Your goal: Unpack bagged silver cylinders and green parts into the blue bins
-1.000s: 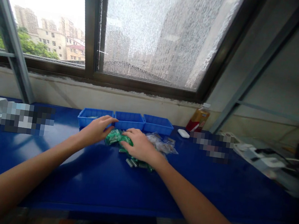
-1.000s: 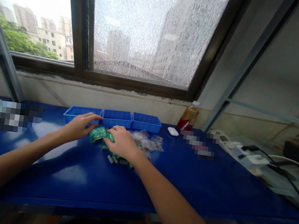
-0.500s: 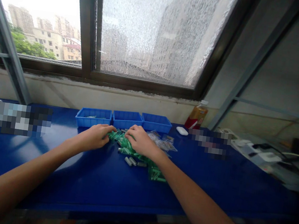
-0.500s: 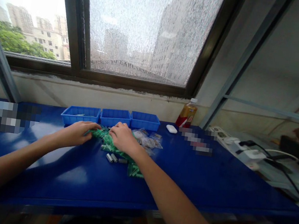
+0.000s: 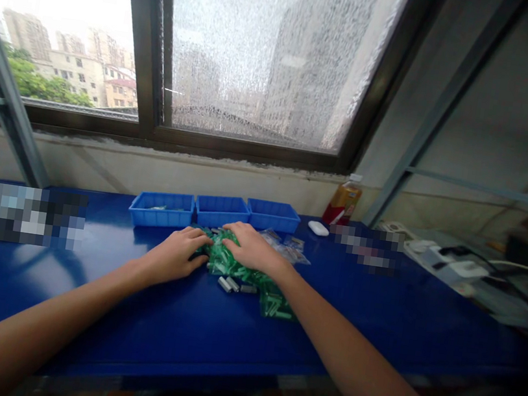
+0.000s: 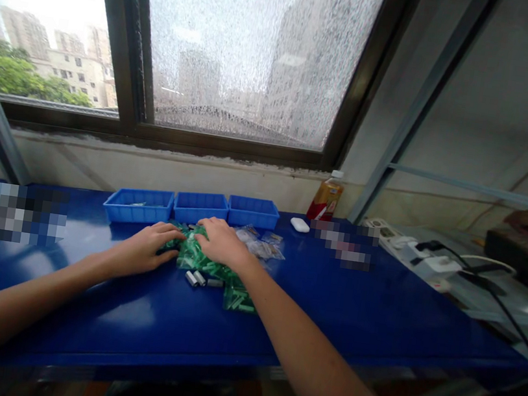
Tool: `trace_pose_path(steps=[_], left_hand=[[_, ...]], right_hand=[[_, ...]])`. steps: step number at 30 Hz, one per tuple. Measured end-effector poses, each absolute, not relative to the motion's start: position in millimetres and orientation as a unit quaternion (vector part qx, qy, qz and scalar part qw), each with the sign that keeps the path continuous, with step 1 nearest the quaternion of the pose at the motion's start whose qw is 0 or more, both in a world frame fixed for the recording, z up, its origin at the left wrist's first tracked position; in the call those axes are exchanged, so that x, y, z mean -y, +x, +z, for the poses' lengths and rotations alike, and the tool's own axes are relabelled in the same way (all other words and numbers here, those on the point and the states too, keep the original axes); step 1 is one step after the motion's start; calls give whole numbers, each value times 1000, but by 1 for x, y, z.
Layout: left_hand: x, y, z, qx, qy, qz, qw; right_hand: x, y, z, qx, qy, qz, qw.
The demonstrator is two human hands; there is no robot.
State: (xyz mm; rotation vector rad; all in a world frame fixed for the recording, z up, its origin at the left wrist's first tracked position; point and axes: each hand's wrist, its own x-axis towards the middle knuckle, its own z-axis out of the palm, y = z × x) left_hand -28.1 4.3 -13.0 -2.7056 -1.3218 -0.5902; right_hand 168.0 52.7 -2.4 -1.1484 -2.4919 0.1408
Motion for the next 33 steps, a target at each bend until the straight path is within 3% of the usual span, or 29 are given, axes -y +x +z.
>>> trace_pose_path(steps=[7,13,19,26,30,33], left_hand=[[-5,-41,1,509,-848,-125,81],[-12,-49,-6,560,-806,-142,127],[-12,-47,-8,596,-793,-105,71],[-6,-66,23,611,-783,-109,45],[2,-78,26,621,-784,-18,-19],[3,-76,15,647,-762,-1,4]], right_hand=[[-53,170,1,886,-430,50,163],[-55,170,-2,876,-436,28,205],[-55,169,0,863,-435,-3,256],[-45,164,3,875,-414,-6,250],[-40,161,2,884,-396,-3,247],[-38,159,2,890,-382,-1,249]])
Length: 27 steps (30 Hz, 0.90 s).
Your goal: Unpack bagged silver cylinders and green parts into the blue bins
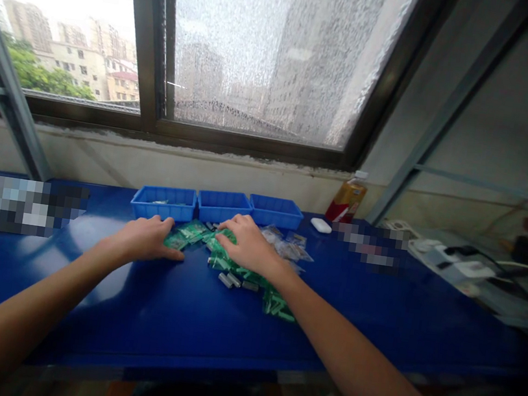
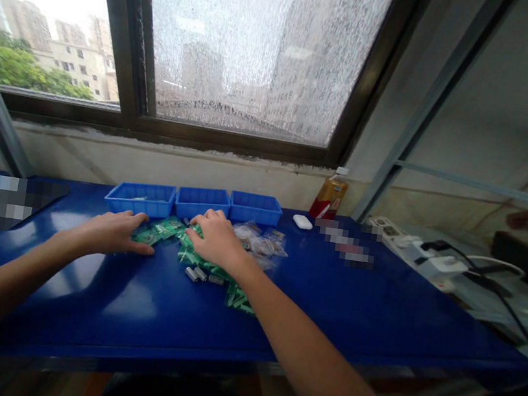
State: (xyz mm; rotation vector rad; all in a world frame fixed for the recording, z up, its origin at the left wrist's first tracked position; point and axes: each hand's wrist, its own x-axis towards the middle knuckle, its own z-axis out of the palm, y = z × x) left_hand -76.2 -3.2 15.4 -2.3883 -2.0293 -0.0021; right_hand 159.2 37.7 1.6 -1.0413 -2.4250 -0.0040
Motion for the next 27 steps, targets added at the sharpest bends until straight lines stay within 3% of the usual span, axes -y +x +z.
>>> trace_pose_path(steps=[4,8,12,18,20,23,27], left_hand=[[-4,-73,9,634,-770,-71,1],[-7,-68,16,600,-766,-227,41],[3,-50,20,501,-780,-370,55],[20,-28,14,332,-842,-420,73],[22,-26,15,331,-848,-409,64],[22,-24,17,378,-834,-401,-3],[18,-22,19,446,-705,-454,-314]], right_hand=[[-35,158,4,889,-381,3,255],[-26,153,12,878,-367,46,304],[-14,144,19,830,-367,233,350],[-14,138,15,720,-351,424,423],[-16,140,15,712,-354,407,450],[-16,146,18,737,-371,265,499],[-11,153,23,808,-322,55,491]])
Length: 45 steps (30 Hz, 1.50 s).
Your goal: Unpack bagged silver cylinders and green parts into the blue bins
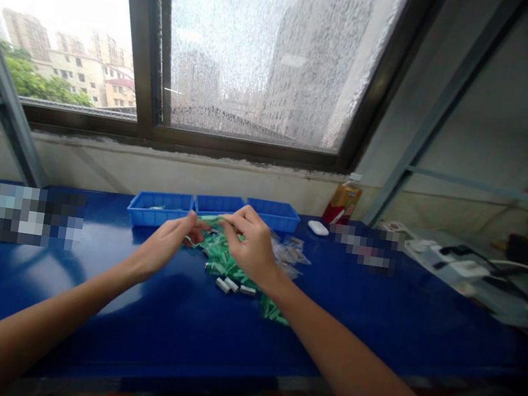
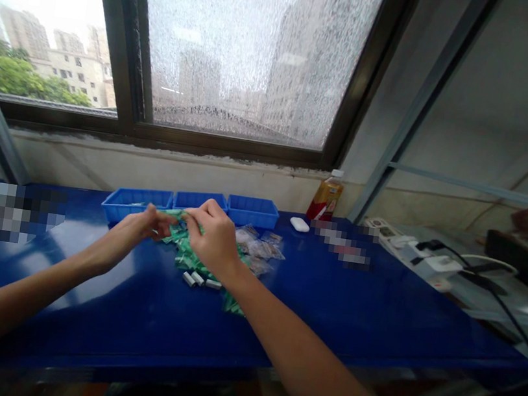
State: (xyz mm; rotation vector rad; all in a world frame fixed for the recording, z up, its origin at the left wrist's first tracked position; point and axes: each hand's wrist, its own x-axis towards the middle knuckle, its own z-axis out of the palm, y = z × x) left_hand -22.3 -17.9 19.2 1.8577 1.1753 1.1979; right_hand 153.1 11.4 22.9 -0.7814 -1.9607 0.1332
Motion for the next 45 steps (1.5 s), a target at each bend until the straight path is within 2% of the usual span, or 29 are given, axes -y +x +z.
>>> trace_pose_path(steps=[2,3,5,8,12,14,16,18,21,24,27,30,34,36,39,41,43,45], left_hand=[[14,-23,18,-441,613,475,452],[12,-24,18,-433,586,481,487],[9,-26,16,-425,582,498,483],[8,-30,15,-449,639,537,318],[13,-32,13,-425,761,490,39],[15,-30,11,-387,804,451,-13],[16,-28,10,-372,822,432,-14],[15,-26,10,-386,817,427,31],[14,-25,10,-446,745,450,209],[11,-26,10,-470,629,466,407],[7,-28,11,-451,591,481,464],[4,-32,12,-471,602,527,371],[9,-33,14,-497,672,539,105],[13,-31,13,-473,711,519,16],[16,-27,11,-418,759,498,-39],[16,-26,10,-393,774,493,-59],[15,-27,9,-376,784,491,-55],[14,-27,10,-370,788,492,-12]], right_hand=[[-9,153,22,837,-297,15,460],[-7,152,21,848,-289,7,445],[-5,149,19,862,-277,13,424],[-5,145,19,852,-289,90,427],[-9,141,19,764,-343,333,434],[-12,140,19,708,-352,427,438],[-13,140,18,700,-361,418,453],[-13,142,18,746,-362,307,466],[-10,144,17,821,-324,121,454],[-7,146,15,859,-288,47,420],[-2,144,16,868,-281,23,409],[5,141,22,843,-313,55,434],[9,139,31,776,-371,196,472],[7,139,33,743,-371,292,474],[3,138,32,693,-337,443,458],[0,137,29,663,-324,501,453],[-3,136,25,657,-328,497,462],[-5,137,22,681,-346,427,484]])
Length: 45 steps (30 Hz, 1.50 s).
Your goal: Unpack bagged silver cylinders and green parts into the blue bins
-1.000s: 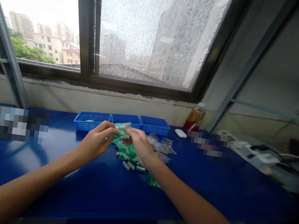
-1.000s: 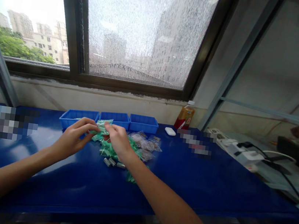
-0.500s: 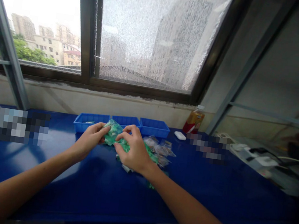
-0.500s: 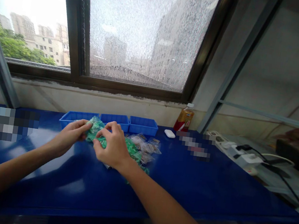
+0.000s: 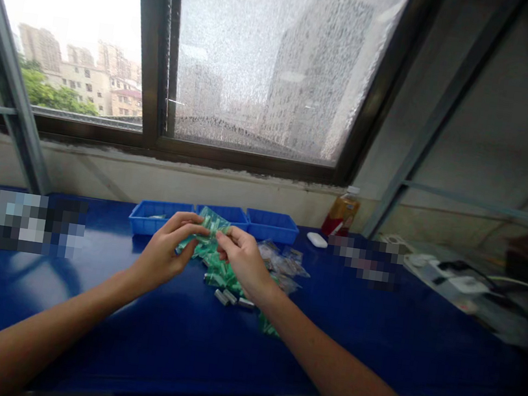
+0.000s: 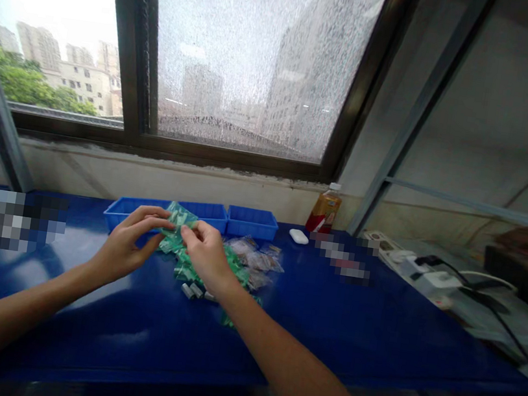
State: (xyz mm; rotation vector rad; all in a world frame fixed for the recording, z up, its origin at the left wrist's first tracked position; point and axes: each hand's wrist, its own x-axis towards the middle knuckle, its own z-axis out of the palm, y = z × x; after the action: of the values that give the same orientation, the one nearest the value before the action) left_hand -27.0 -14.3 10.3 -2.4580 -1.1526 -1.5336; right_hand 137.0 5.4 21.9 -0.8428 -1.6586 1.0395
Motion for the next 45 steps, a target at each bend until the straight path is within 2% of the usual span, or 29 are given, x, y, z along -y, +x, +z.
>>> trace_pose_path(steps=[2,5,7,9,12,15,18,20,21,24,28,30,33,35,37,42,45], left_hand=[[14,-26,13,384,-766,-505,-104],[14,-24,17,401,-643,-521,-393],[12,-24,17,399,-537,-505,-546],[9,-25,16,398,-479,-498,-603],[5,-29,12,411,-504,-541,-533],[4,-32,9,445,-601,-579,-325],[8,-33,8,436,-715,-538,-97],[12,-31,8,389,-780,-490,-9],[13,-30,8,366,-803,-470,8],[17,-25,8,359,-822,-439,-44],[15,-24,10,402,-728,-448,-330],[12,-26,10,391,-637,-465,-474],[8,-27,10,368,-546,-491,-570],[7,-28,10,370,-538,-513,-557],[6,-29,8,391,-570,-534,-487],[8,-31,5,410,-741,-517,-119],[12,-30,6,359,-812,-461,-6]], right_hand=[[-8,140,19,726,-362,296,504],[-12,145,16,786,-350,99,500],[-14,148,15,805,-333,41,489],[-14,148,15,814,-315,30,486],[-11,145,16,822,-299,76,479],[-9,140,18,781,-344,209,477],[-11,137,19,691,-367,414,465],[-14,137,17,641,-364,497,459],[-15,137,16,632,-366,501,464],[-17,139,14,682,-369,398,490],[-14,143,12,789,-341,172,482],[-12,144,12,824,-316,98,460],[-9,143,12,850,-288,57,438],[-7,141,12,852,-280,78,435],[-7,139,13,836,-294,129,445],[-14,137,14,716,-346,399,457],[-19,137,13,650,-355,495,455]])
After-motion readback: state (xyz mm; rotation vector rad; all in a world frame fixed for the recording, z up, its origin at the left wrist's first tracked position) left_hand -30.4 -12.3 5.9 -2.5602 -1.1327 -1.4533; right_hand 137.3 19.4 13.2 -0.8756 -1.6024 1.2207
